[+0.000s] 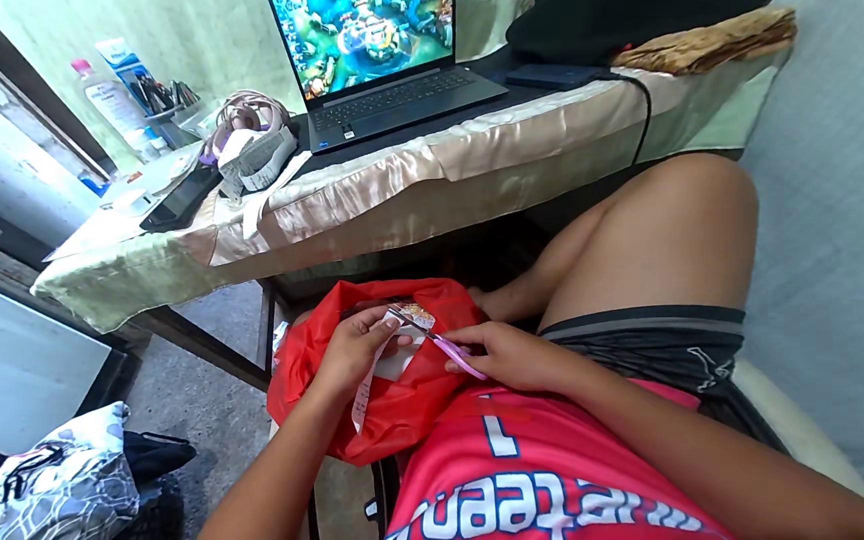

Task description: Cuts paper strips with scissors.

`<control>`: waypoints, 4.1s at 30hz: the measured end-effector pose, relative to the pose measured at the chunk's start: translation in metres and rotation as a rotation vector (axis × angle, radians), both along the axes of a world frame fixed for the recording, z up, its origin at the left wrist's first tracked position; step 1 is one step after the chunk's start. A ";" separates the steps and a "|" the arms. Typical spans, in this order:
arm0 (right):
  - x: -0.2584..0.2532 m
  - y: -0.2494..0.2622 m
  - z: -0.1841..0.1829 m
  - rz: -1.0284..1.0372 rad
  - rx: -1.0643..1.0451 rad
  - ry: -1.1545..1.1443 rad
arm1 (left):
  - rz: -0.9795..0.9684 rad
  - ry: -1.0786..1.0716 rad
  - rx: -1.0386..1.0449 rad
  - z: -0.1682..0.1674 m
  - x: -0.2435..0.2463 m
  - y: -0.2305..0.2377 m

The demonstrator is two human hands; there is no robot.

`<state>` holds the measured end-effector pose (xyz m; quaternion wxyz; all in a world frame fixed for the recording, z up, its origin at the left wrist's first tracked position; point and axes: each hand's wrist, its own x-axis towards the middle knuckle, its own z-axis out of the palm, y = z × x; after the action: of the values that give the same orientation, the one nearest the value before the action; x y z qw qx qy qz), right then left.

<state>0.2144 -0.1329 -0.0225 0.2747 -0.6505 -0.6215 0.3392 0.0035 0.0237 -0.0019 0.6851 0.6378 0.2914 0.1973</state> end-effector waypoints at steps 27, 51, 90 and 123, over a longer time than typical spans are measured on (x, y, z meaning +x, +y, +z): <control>0.000 0.000 0.001 -0.016 0.012 -0.057 | 0.004 0.009 0.006 0.002 0.001 -0.001; 0.000 0.000 0.005 -0.006 0.003 -0.086 | 0.016 0.011 -0.002 0.001 0.001 -0.001; 0.004 0.000 0.001 0.001 -0.002 -0.016 | -0.014 0.000 0.009 0.001 0.001 0.000; 0.001 0.000 0.000 0.047 -0.005 -0.025 | -0.010 0.011 0.010 0.001 0.001 -0.001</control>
<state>0.2157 -0.1330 -0.0227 0.2572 -0.6405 -0.6392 0.3391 0.0047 0.0229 -0.0010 0.6811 0.6438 0.2910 0.1922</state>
